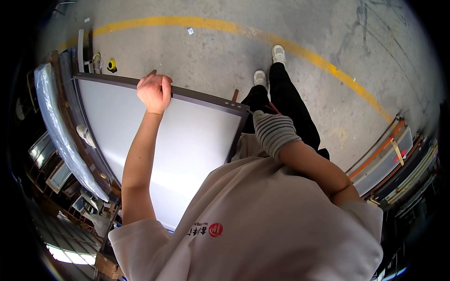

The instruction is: The person assembles a large rectangular panel by attaching a metal frame to its edges. They use a marker to make alignment marks on the frame and then apply sealant along the seam using a caulking gun. The task involves moving the panel between workstations and handling various tools.

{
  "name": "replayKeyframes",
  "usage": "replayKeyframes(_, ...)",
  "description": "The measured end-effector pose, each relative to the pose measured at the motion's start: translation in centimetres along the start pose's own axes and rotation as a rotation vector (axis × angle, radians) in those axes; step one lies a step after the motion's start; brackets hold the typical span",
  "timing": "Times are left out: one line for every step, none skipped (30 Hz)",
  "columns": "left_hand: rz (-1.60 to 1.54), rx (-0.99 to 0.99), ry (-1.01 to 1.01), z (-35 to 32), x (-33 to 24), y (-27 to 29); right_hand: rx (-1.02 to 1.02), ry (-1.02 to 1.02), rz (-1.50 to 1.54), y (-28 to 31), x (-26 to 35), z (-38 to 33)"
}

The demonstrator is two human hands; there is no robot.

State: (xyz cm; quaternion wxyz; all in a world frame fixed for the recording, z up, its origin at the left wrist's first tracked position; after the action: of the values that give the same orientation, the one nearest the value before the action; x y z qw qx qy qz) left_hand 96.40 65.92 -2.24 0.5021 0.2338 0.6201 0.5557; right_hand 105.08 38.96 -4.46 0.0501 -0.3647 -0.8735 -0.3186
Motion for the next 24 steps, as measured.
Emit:
replayKeyframes(-0.001, -0.018, -0.016, 0.2, -0.2, 0.1, -0.02, 0.022, -0.036, -0.3, 0.0, 0.0)
replayKeyframes(-0.004, -0.031, -0.034, 0.6, -0.6, 0.2, -0.018, 0.04, -0.015, -0.4, 0.1, 0.4)
replayKeyframes(-0.007, -0.045, -0.052, 0.7, -0.9, 0.4, -0.016, 0.058, 0.006, -0.4, 0.0, 1.3)
replayKeyframes(-0.012, -0.031, -0.044, 0.4, -0.9, 0.3, -0.014, 0.076, 0.026, -0.6, 0.1, 1.8)
replayKeyframes(-0.015, -0.024, -0.038, 0.1, -0.6, 0.2, -0.027, 0.092, -0.022, -0.4, 0.5, 2.1)
replayKeyframes(-0.018, -0.017, -0.033, 0.1, -0.4, 0.1, -0.006, 0.075, -0.021, -0.3, 0.3, 1.7)
replayKeyframes(-0.021, -0.028, -0.044, 0.3, -0.3, 0.2, 0.016, 0.057, -0.021, 0.1, 0.2, 0.8)
replayKeyframes(-0.028, -0.032, -0.05, 0.3, -0.5, 0.2, 0.047, 0.038, -0.019, 0.4, 0.1, 0.0)
replayKeyframes(-0.035, -0.037, -0.056, 0.3, -0.6, 0.3, -0.01, 0.041, 0.061, -0.4, -0.1, 0.3)
replayKeyframes(-0.032, -0.035, -0.056, 0.3, -0.8, 0.2, -0.054, 0.062, 0.037, -0.9, -0.1, 0.8)
replayKeyframes(-0.024, -0.04, -0.059, 0.5, -0.9, 0.4, -0.105, 0.086, 0.011, -0.7, 0.0, 1.5)
replayKeyframes(-0.017, -0.044, -0.062, 0.7, -1.0, 0.5, -0.157, 0.109, -0.015, -0.2, 0.2, 1.8)
replayKeyframes(-0.022, -0.048, -0.06, 0.6, -0.9, 0.5, -0.157, 0.105, -0.013, 0.0, 0.2, 1.6)
replayKeyframes(-0.027, -0.05, -0.056, 0.4, -0.7, 0.4, -0.101, 0.083, -0.027, -0.2, 0.1, 1.3)
replayKeyframes(-0.032, -0.052, -0.052, 0.2, -0.6, 0.3, -0.045, 0.061, -0.041, -0.5, 0.0, 1.0)
replayKeyframes(-0.029, -0.053, -0.051, 0.3, -0.6, 0.3, 0.011, 0.039, -0.056, -0.6, -0.2, 0.8)
replayKeyframes(-0.03, -0.05, -0.05, 0.5, -0.6, 0.4, 0.032, 0.008, 0.021, -0.3, -0.4, 0.7)
replayKeyframes(-0.03, -0.048, -0.05, 0.5, -0.7, 0.4, -0.013, 0.038, 0.035, -0.1, -0.3, 1.1)
replayKeyframes(-0.032, -0.038, -0.036, 0.4, -0.6, 0.3, -0.059, 0.067, 0.048, -0.3, -0.4, 1.8)
replayKeyframes(-0.028, -0.035, -0.025, 0.4, -0.5, 0.3, -0.111, 0.1, 0.06, -0.4, -0.5, 2.7)
replayKeyframes(-0.025, -0.031, -0.015, 0.4, -0.4, 0.2, -0.047, 0.121, 0.12, -1.0, -0.7, 3.5)
replayKeyframes(-0.022, -0.036, -0.031, 0.5, -0.3, 0.3, -0.057, 0.089, 0.121, -1.1, -1.2, 3.5)
replayKeyframes(-0.022, -0.033, -0.038, 0.2, -0.4, 0.3, -0.055, 0.058, 0.121, -1.2, -1.3, 3.1)
replayKeyframes(-0.022, -0.03, -0.044, 0.1, -0.5, 0.4, -0.053, 0.027, 0.121, -1.3, -1.5, 2.8)
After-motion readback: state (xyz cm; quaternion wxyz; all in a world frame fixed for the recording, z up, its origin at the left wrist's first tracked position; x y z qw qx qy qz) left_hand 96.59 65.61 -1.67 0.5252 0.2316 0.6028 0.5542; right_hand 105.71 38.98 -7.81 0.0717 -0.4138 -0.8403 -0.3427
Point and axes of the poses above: each hand's wrist, its own z-axis towards the middle knuckle, its own y-axis out of the back of the hand, x = y × z, the point moved 7 cm from there along z, towards the middle knuckle, and after that the axes turned 4 degrees about -z, right-handed, at the moved point
